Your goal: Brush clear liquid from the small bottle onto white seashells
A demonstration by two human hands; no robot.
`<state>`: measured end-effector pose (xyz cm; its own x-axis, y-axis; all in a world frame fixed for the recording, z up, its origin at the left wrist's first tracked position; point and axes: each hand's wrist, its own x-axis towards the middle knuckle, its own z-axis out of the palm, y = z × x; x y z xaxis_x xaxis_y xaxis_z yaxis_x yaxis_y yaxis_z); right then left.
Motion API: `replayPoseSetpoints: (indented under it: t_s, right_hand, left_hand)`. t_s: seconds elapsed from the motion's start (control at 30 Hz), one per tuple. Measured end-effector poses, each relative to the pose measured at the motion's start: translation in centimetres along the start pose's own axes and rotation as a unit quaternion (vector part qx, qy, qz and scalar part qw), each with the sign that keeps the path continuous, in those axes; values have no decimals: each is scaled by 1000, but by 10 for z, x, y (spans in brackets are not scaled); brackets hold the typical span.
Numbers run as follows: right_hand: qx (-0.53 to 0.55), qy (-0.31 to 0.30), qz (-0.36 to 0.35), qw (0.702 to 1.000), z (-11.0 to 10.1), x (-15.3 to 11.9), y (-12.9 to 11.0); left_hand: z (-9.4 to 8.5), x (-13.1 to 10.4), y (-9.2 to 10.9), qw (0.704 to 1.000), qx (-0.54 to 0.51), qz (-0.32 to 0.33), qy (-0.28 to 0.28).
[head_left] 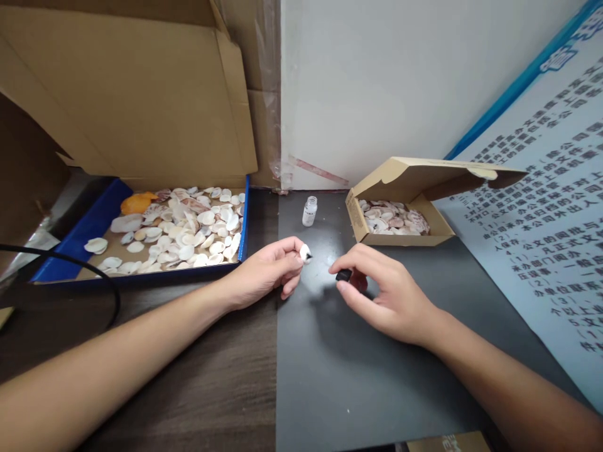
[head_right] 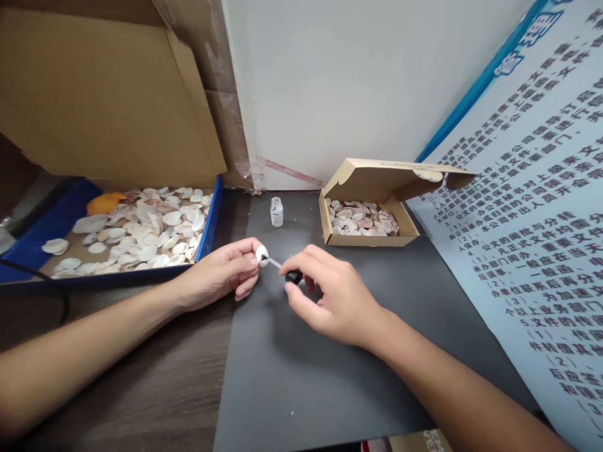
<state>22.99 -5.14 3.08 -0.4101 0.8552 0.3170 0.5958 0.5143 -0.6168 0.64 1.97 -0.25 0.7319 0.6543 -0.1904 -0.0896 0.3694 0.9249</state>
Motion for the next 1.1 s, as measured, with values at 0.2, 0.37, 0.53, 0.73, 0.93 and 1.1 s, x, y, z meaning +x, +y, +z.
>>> replayPoseSetpoints:
  t_s: [0.2, 0.37, 0.53, 0.73, 0.93, 1.1]
  right_hand:
    - [16, 25, -30, 999, -1, 0, 0]
    - [-13, 66, -17, 998, -2, 0, -1]
    - [22, 28, -59, 998, -1, -1, -1]
    - [4, 72, -44, 996, -2, -1, -1]
    - [4, 43, -47, 998, -2, 0, -1]
    - [6, 74, -49, 996, -2, 0, -1]
  left_hand:
    - [3, -2, 1, 997, 80, 11, -11]
    - [6, -4, 3, 992, 127, 15, -11]
    - [6, -4, 2, 988, 152, 20, -20]
    - [8, -5, 4, 984, 176, 28, -29]
    - [7, -6, 4, 982, 184, 24, -34]
    - [7, -6, 5, 983, 181, 18, -35]
